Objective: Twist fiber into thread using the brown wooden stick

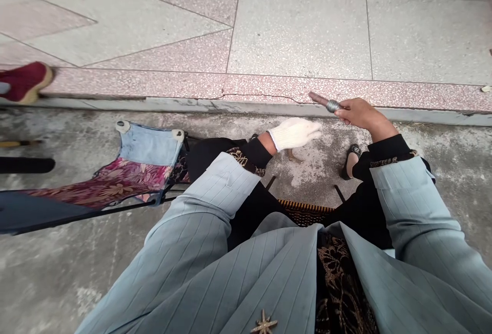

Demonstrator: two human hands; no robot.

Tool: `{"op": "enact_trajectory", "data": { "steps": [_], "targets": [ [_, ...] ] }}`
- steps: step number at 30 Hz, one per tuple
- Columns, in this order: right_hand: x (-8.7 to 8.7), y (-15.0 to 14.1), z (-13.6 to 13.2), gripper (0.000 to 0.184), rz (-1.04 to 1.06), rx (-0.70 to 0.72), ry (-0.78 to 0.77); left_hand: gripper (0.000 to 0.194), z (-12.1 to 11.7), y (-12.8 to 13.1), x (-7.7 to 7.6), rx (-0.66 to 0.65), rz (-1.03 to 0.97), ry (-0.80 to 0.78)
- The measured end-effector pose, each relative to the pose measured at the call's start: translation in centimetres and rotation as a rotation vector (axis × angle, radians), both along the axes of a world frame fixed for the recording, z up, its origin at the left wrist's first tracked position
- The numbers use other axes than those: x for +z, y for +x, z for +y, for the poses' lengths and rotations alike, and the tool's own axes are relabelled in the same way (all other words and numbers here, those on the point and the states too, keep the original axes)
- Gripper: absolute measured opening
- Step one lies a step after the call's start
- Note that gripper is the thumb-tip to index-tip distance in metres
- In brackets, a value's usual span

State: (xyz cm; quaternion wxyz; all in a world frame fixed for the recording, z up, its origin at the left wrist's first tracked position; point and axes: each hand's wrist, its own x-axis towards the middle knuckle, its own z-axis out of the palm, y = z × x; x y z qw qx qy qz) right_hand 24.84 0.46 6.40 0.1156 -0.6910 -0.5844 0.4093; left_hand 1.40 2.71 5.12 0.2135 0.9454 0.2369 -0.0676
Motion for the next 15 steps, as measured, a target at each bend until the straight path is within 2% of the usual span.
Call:
{"op": "enact_trajectory", "data": {
  "steps": [2,4,6,8,10,13,15],
  "targets": [
    [-0.1,-0.3,0.1,0.023,-0.157,0.168,-0.108,0.039,0.4,-0.4,0.3,-0.004,0.011,0.016],
    [0.0,-0.6,0.1,0.022,-0.146,0.361,-0.266,0.037,0.9,-0.8,0.5,-0.012,-0.005,-0.002],
    [0.3,-0.8,-0.2,0.025,0.010,0.558,-0.403,0.036,1.3,-1.2,0.6,-0.010,-0.044,-0.049],
    [0.9,-0.8,-0.6,0.033,0.222,0.657,-0.445,0.037,1.5,-1.4,0.6,0.005,-0.105,-0.130],
    [1.8,-0.5,-1.1,0.039,0.415,0.589,-0.375,0.040,1.5,-1.4,0.5,0.047,-0.186,-0.212],
    [2.6,-0.2,-1.8,0.038,0.657,0.256,-0.101,0.044,1.1,-1.1,0.0,0.130,-0.225,-0.261],
    [2.4,-0.2,-1.9,0.034,0.744,0.042,0.048,0.041,0.7,-0.7,-0.4,0.129,-0.182,-0.239]
  ]
}}
